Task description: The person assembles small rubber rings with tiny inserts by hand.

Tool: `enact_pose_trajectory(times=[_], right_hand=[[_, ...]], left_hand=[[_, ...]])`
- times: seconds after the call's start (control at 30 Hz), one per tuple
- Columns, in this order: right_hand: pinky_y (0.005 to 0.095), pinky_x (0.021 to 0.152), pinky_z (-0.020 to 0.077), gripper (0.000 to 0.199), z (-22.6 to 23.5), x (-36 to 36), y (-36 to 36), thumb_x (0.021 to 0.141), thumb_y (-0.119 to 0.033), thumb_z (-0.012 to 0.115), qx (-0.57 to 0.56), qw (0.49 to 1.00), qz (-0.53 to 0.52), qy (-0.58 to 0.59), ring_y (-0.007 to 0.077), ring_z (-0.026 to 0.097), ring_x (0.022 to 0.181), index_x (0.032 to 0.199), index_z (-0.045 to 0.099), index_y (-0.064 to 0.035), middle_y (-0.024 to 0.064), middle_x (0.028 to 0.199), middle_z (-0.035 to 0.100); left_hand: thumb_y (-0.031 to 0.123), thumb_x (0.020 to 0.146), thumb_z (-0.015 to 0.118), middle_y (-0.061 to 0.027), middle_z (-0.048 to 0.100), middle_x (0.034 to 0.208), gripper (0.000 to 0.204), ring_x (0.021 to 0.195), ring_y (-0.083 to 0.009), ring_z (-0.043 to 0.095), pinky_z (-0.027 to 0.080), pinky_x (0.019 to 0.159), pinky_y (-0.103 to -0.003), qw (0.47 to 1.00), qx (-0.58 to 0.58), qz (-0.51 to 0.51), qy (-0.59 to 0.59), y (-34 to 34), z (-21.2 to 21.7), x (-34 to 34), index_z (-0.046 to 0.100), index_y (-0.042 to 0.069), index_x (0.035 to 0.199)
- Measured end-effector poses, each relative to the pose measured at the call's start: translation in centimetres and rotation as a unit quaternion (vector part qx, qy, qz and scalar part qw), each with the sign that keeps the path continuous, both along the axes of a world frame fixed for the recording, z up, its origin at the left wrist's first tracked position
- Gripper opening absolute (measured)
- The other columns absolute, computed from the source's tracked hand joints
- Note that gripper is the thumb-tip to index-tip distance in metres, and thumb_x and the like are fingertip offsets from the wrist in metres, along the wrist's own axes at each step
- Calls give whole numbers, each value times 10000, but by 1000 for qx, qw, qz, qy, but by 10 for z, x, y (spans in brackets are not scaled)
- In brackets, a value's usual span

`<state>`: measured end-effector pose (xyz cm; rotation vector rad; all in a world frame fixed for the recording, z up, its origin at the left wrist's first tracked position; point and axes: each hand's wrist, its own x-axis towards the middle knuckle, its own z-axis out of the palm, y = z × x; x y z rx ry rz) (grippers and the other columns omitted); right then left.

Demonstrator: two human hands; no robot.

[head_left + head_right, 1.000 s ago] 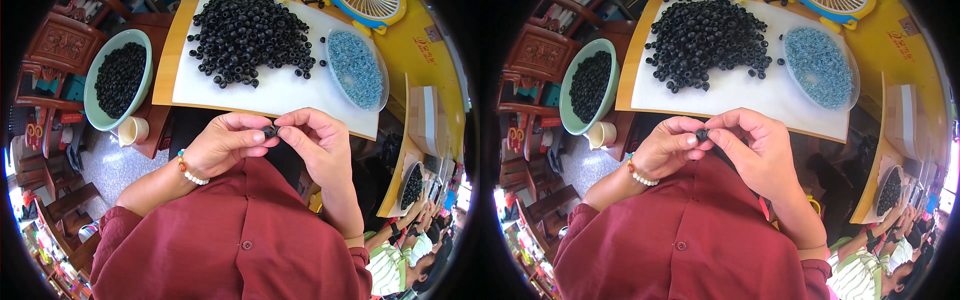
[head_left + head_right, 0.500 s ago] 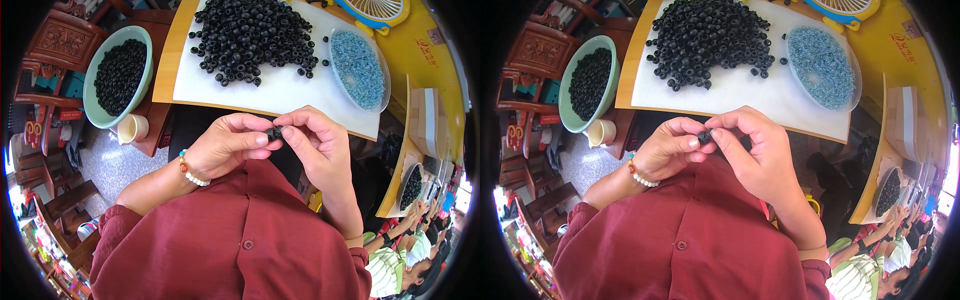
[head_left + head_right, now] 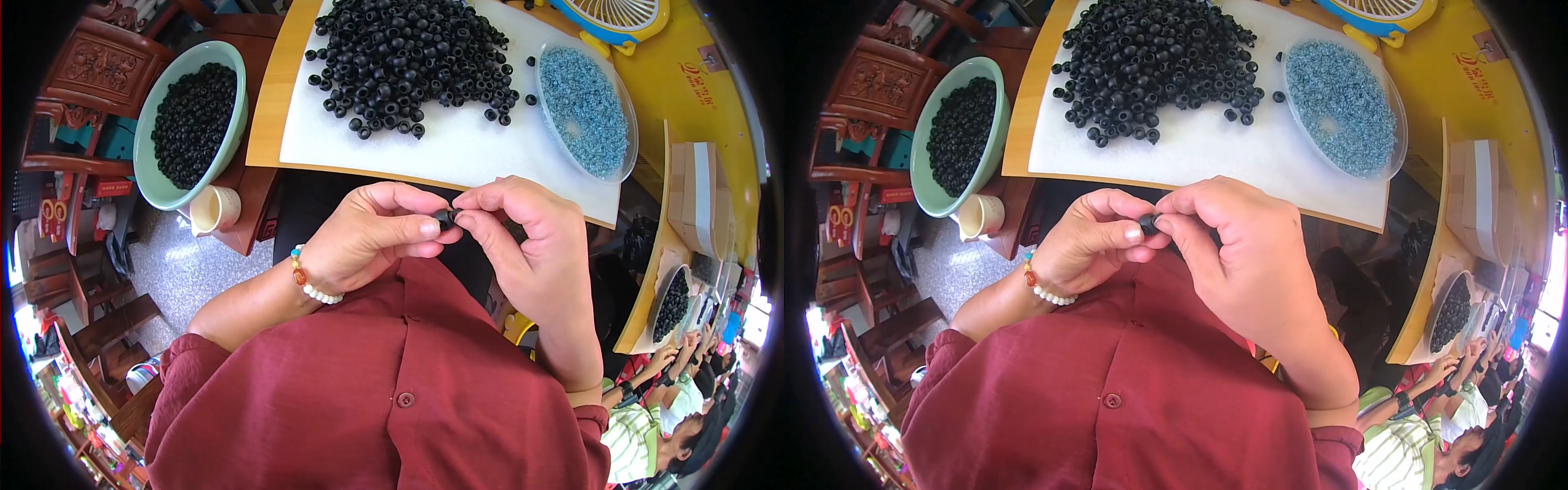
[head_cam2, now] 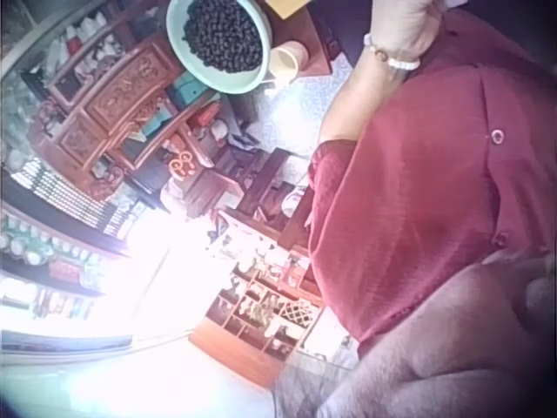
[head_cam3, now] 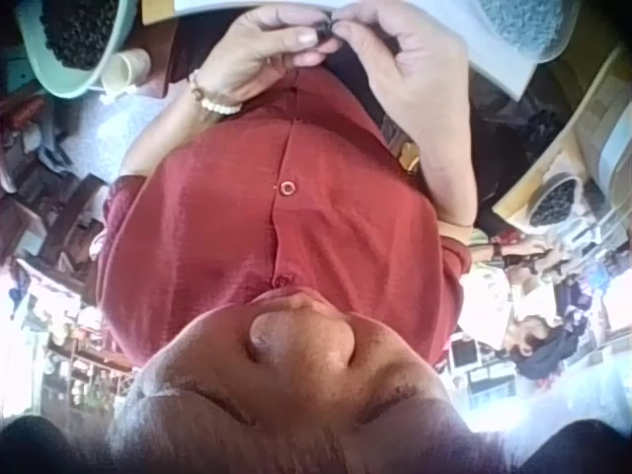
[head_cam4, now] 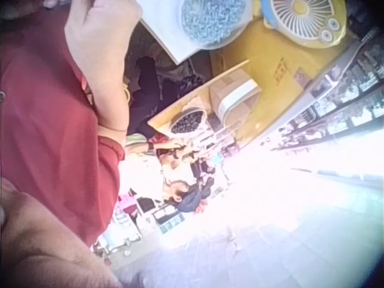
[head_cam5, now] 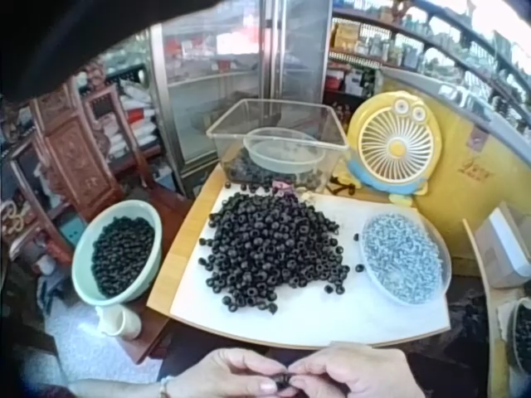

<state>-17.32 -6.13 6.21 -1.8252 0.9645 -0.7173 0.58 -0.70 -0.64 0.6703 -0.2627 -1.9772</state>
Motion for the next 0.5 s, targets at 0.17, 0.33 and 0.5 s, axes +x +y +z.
enact_pose_trajectory(times=[0.17,0.33,0.5], right_hand=[[262,733,475,84,2,1,-2,758,51,645,-105,992,32,70,148,623,638,832,631,14,91,752,641],[357,904,431,216,-6,3,8,710,1,716,-100,995,-10,28,171,642,731,916,653,-16,84,863,664],[454,979,361,274,-28,5,16,682,-30,744,-158,986,-46,13,175,644,818,939,665,-85,28,909,675]], left_hand=[[-28,826,615,-161,638,1016,209,928,-252,649,567,774,-293,1000,6,0,8,1,-1,1,624,-2,1034],[17,846,603,-134,640,1031,207,929,-232,643,563,792,-321,998,35,14,55,2,-2,0,629,34,1051],[77,869,593,-89,643,1056,223,970,-197,627,491,917,-393,995,65,-21,67,4,-1,-3,629,79,1090]])
